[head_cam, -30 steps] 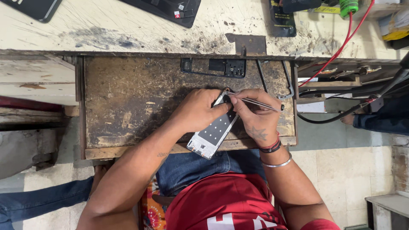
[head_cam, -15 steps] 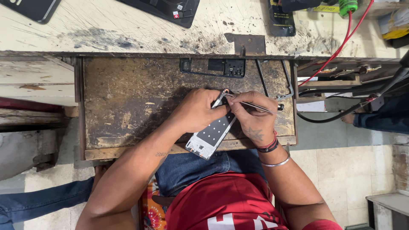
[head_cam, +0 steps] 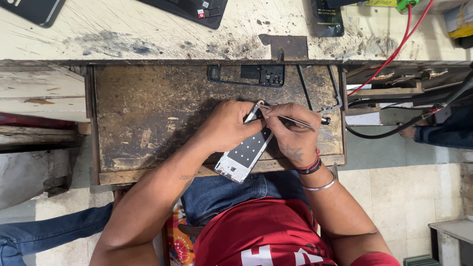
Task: The person handles smartphones on a cluttered repair bench, presses a phone's buttons and turns it over, then uses a metal pry tool to open a phone frame and works the tool along the frame edges and inside the housing.
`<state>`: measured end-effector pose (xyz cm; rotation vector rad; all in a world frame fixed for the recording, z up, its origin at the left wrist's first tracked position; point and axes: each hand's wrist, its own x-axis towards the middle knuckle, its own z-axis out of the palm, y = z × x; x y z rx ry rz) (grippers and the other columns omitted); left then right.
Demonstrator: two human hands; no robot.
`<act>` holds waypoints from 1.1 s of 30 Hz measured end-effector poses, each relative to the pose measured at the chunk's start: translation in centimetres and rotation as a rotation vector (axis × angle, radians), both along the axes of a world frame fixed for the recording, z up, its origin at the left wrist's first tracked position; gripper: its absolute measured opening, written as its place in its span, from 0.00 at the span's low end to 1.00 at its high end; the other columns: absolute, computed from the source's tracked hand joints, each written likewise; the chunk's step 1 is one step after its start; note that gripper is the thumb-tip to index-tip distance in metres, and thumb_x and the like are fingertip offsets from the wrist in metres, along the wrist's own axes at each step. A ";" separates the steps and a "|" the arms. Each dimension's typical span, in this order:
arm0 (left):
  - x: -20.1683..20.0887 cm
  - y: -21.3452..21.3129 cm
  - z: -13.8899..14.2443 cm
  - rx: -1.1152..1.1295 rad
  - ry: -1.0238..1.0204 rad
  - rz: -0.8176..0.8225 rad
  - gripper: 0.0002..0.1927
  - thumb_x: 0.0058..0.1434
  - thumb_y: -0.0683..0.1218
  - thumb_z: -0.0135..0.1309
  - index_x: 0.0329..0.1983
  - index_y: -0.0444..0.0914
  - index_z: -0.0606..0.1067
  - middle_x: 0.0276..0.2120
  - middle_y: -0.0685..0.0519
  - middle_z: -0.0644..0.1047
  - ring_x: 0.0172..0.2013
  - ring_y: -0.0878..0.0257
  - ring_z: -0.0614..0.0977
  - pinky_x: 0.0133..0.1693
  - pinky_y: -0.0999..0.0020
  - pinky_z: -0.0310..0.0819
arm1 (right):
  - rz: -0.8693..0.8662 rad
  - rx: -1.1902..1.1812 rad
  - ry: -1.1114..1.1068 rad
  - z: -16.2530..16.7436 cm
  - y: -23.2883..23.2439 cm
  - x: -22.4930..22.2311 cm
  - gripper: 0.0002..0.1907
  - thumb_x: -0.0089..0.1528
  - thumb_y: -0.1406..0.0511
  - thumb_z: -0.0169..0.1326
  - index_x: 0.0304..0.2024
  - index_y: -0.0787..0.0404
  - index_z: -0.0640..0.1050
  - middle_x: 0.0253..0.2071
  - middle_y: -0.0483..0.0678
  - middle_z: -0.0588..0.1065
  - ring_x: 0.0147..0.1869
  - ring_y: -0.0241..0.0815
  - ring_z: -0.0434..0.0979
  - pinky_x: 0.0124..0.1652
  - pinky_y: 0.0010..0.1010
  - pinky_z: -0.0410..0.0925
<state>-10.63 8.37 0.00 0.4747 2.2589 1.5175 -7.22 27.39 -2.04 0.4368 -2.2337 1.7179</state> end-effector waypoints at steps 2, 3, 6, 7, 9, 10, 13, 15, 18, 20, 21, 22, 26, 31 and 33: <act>0.0 0.0 -0.1 0.001 -0.013 -0.003 0.12 0.59 0.51 0.59 0.35 0.37 0.80 0.21 0.46 0.80 0.21 0.58 0.83 0.28 0.60 0.74 | 0.001 -0.018 -0.012 0.0 -0.1 0.0 0.04 0.62 0.78 0.63 0.38 0.69 0.81 0.39 0.52 0.82 0.43 0.38 0.83 0.46 0.26 0.75; -0.1 0.0 -0.1 0.000 -0.020 -0.006 0.12 0.59 0.51 0.59 0.34 0.36 0.79 0.20 0.47 0.80 0.21 0.58 0.83 0.28 0.60 0.74 | -0.008 -0.015 -0.014 0.1 -0.1 -0.1 0.04 0.63 0.78 0.62 0.38 0.69 0.81 0.39 0.52 0.82 0.43 0.38 0.83 0.46 0.26 0.76; 0.0 0.1 -0.2 -0.001 -0.025 -0.014 0.12 0.59 0.50 0.59 0.32 0.36 0.79 0.19 0.47 0.80 0.20 0.60 0.82 0.27 0.60 0.74 | -0.031 -0.003 -0.022 0.3 0.0 -0.2 0.03 0.63 0.78 0.62 0.38 0.70 0.81 0.39 0.53 0.82 0.42 0.38 0.83 0.44 0.25 0.76; 0.0 0.1 -0.2 -0.007 -0.019 -0.016 0.11 0.59 0.50 0.59 0.31 0.36 0.79 0.19 0.47 0.79 0.20 0.60 0.82 0.27 0.61 0.73 | -0.035 0.001 -0.024 0.4 -0.1 -0.3 0.03 0.63 0.78 0.62 0.38 0.70 0.81 0.38 0.52 0.82 0.41 0.37 0.83 0.42 0.24 0.75; 0.0 0.1 -0.2 -0.016 -0.002 -0.020 0.11 0.59 0.49 0.60 0.31 0.36 0.79 0.18 0.47 0.79 0.19 0.60 0.82 0.26 0.61 0.73 | -0.049 -0.003 -0.023 0.5 -0.2 -0.3 0.03 0.63 0.78 0.62 0.38 0.70 0.81 0.38 0.52 0.82 0.40 0.37 0.83 0.40 0.24 0.75; 0.0 0.1 -0.2 -0.013 -0.020 -0.022 0.11 0.59 0.49 0.59 0.30 0.35 0.78 0.18 0.48 0.79 0.19 0.60 0.82 0.26 0.61 0.73 | -0.060 -0.009 -0.021 0.6 -0.3 -0.2 0.03 0.63 0.78 0.62 0.38 0.70 0.81 0.38 0.52 0.82 0.40 0.37 0.83 0.40 0.24 0.75; 0.2 0.2 -0.2 -0.007 -0.051 -0.020 0.12 0.59 0.49 0.59 0.28 0.35 0.78 0.17 0.48 0.79 0.19 0.61 0.82 0.25 0.61 0.73 | -0.075 -0.006 0.012 0.8 -0.5 0.0 0.03 0.63 0.79 0.61 0.39 0.70 0.81 0.39 0.53 0.81 0.41 0.37 0.83 0.42 0.24 0.75; 0.2 0.2 -0.2 -0.007 -0.037 -0.015 0.12 0.59 0.49 0.59 0.28 0.35 0.78 0.17 0.48 0.79 0.19 0.61 0.82 0.25 0.61 0.73 | -0.085 0.010 0.030 0.9 -0.7 0.1 0.04 0.63 0.79 0.61 0.39 0.70 0.81 0.39 0.53 0.81 0.42 0.38 0.83 0.43 0.25 0.75; 0.3 0.3 -0.2 -0.037 0.016 0.000 0.12 0.59 0.49 0.60 0.30 0.35 0.79 0.18 0.48 0.78 0.18 0.61 0.81 0.25 0.61 0.72 | -0.120 0.032 0.052 1.0 -1.0 0.4 0.04 0.63 0.79 0.61 0.39 0.70 0.80 0.38 0.53 0.81 0.42 0.39 0.83 0.44 0.25 0.74; 0.3 0.4 -0.2 -0.014 -0.019 0.014 0.11 0.59 0.49 0.59 0.32 0.36 0.80 0.17 0.48 0.79 0.18 0.61 0.81 0.25 0.61 0.72 | -0.157 0.030 0.080 1.0 -1.3 0.4 0.05 0.62 0.79 0.60 0.38 0.70 0.80 0.38 0.53 0.81 0.42 0.39 0.83 0.44 0.25 0.74; 0.4 0.4 -0.2 -0.001 -0.038 0.020 0.10 0.60 0.49 0.58 0.33 0.37 0.80 0.17 0.49 0.79 0.18 0.61 0.82 0.25 0.61 0.73 | -0.167 0.040 0.085 1.0 -1.4 0.4 0.05 0.62 0.79 0.60 0.38 0.69 0.80 0.38 0.53 0.81 0.42 0.39 0.83 0.44 0.25 0.74; 0.4 0.5 -0.3 0.000 -0.045 0.027 0.10 0.60 0.49 0.58 0.33 0.36 0.80 0.17 0.49 0.79 0.18 0.61 0.81 0.24 0.61 0.72 | -0.177 0.051 0.089 1.0 -1.4 0.4 0.05 0.62 0.79 0.60 0.38 0.69 0.80 0.38 0.53 0.81 0.42 0.39 0.83 0.45 0.25 0.74; 0.6 0.7 -0.4 0.032 0.003 0.044 0.10 0.60 0.48 0.58 0.33 0.37 0.80 0.17 0.50 0.79 0.19 0.65 0.81 0.25 0.63 0.72 | -0.194 0.046 0.107 1.0 -1.6 0.4 0.05 0.62 0.79 0.59 0.39 0.69 0.80 0.39 0.53 0.80 0.43 0.39 0.82 0.45 0.25 0.74; 0.7 0.6 -0.5 0.040 -0.064 0.071 0.09 0.60 0.48 0.58 0.33 0.38 0.81 0.16 0.51 0.78 0.18 0.67 0.79 0.23 0.65 0.71 | -0.219 0.049 0.097 1.0 -1.8 0.5 0.05 0.62 0.79 0.60 0.38 0.69 0.79 0.37 0.52 0.79 0.40 0.38 0.81 0.42 0.24 0.73; 0.7 0.7 -0.5 0.036 -0.058 0.072 0.10 0.61 0.48 0.58 0.31 0.37 0.80 0.16 0.51 0.78 0.18 0.66 0.79 0.23 0.64 0.71 | -0.219 0.034 0.096 0.9 -1.8 0.5 0.05 0.62 0.80 0.59 0.38 0.69 0.79 0.37 0.52 0.79 0.40 0.38 0.81 0.42 0.24 0.73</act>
